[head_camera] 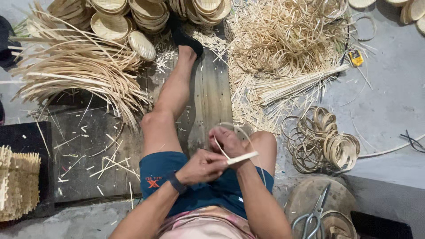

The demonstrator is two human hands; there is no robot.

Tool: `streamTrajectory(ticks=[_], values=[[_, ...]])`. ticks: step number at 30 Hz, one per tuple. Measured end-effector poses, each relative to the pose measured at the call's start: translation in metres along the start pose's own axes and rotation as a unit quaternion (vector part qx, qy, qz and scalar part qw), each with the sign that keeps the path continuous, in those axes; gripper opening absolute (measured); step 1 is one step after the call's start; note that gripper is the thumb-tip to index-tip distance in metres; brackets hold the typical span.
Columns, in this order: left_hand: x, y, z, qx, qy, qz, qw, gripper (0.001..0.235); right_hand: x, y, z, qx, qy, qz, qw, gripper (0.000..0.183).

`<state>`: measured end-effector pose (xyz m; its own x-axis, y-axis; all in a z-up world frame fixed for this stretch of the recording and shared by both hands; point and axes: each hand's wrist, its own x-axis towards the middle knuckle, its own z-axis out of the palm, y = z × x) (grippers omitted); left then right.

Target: The person sits on the floor and repeatedly bends thin bamboo strips into circular rims, tucking the ends to form closed loops. The person handles the strips by hand, forming and adjusting the circles, with stacks of finished rims and raw bamboo visible nearby.

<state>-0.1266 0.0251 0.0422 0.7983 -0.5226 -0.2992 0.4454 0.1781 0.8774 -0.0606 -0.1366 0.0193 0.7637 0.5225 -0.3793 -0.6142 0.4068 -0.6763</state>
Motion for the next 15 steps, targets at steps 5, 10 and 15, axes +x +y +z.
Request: streamTrajectory(ticks=[5,10,15], values=[[-0.007,0.021,-0.038,0.285,0.198,0.299,0.889,0.016,-0.043,-0.028,0.045,-0.487,0.093,-0.177,0.850,0.016],[0.001,0.012,-0.032,0.455,0.151,0.306,0.822,0.013,-0.059,-0.051,0.055,-0.573,0.000,-0.373,0.730,0.016],[0.010,0.006,-0.038,0.120,0.216,0.124,0.961,0.024,-0.053,-0.019,0.033,-0.400,0.046,-0.292,0.868,0.007]])
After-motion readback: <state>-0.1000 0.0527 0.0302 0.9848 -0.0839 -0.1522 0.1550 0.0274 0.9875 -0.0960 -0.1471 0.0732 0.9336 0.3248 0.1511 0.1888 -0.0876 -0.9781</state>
